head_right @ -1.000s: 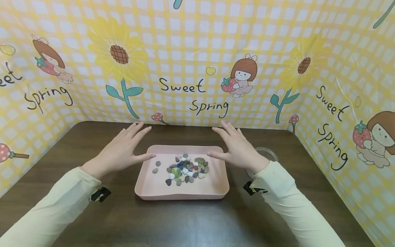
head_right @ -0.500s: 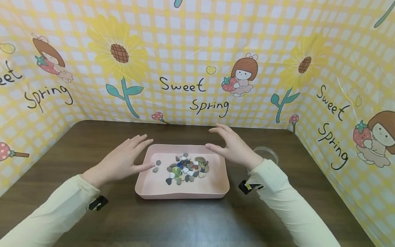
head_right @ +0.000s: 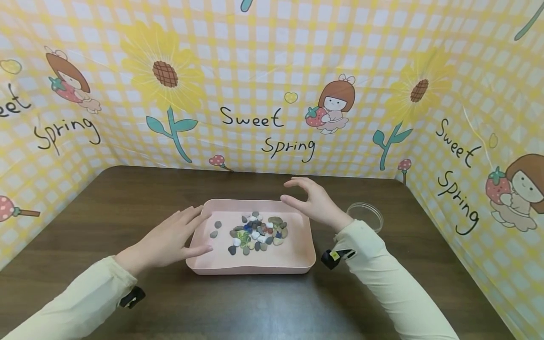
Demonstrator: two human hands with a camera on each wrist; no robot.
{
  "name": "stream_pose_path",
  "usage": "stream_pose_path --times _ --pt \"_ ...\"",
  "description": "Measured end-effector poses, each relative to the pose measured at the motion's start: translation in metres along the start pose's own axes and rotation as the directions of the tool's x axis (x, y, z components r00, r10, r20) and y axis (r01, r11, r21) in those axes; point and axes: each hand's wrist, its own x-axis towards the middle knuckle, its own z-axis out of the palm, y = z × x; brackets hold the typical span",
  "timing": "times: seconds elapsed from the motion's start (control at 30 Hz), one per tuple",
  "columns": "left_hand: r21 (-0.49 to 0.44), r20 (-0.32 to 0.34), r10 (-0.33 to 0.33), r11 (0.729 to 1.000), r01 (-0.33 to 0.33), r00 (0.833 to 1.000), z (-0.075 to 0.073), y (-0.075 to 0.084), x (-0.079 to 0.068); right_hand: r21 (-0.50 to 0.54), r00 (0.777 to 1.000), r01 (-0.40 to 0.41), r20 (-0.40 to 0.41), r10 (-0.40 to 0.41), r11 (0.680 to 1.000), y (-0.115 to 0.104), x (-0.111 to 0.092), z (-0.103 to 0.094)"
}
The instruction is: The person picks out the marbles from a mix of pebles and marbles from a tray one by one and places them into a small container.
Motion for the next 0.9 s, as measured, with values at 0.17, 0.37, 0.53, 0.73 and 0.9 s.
stream_pose_path --times 0.17,0.37,0.53,0.73,0.9 --pt "0.006 0.017 -0.009 1.000 0.009 1.000 0.007 0.001 -0.005 0.060 1.000 -0.022 0.018 0.021 0.998 0.003 0.005 0.004" --pt "0.038 0.015 -0.001 0.999 0.001 1.000 0.013 0.002 -0.008 0.129 0.998 -0.052 0.027 0.049 0.990 0.006 0.011 0.009" --pt "0.042 0.009 -0.005 0.999 0.005 1.000 0.017 0.003 -0.011 0.175 0.994 -0.103 0.066 0.092 0.979 0.009 0.015 0.013" --pt "0.055 0.008 -0.014 0.998 0.013 1.000 0.024 0.002 -0.015 0.195 0.991 -0.116 0.091 0.100 0.974 0.008 0.018 0.019" --pt "0.080 -0.003 -0.008 0.997 0.009 1.000 0.028 0.001 -0.017 0.196 0.990 -0.130 0.083 0.116 0.972 0.009 0.023 0.024"
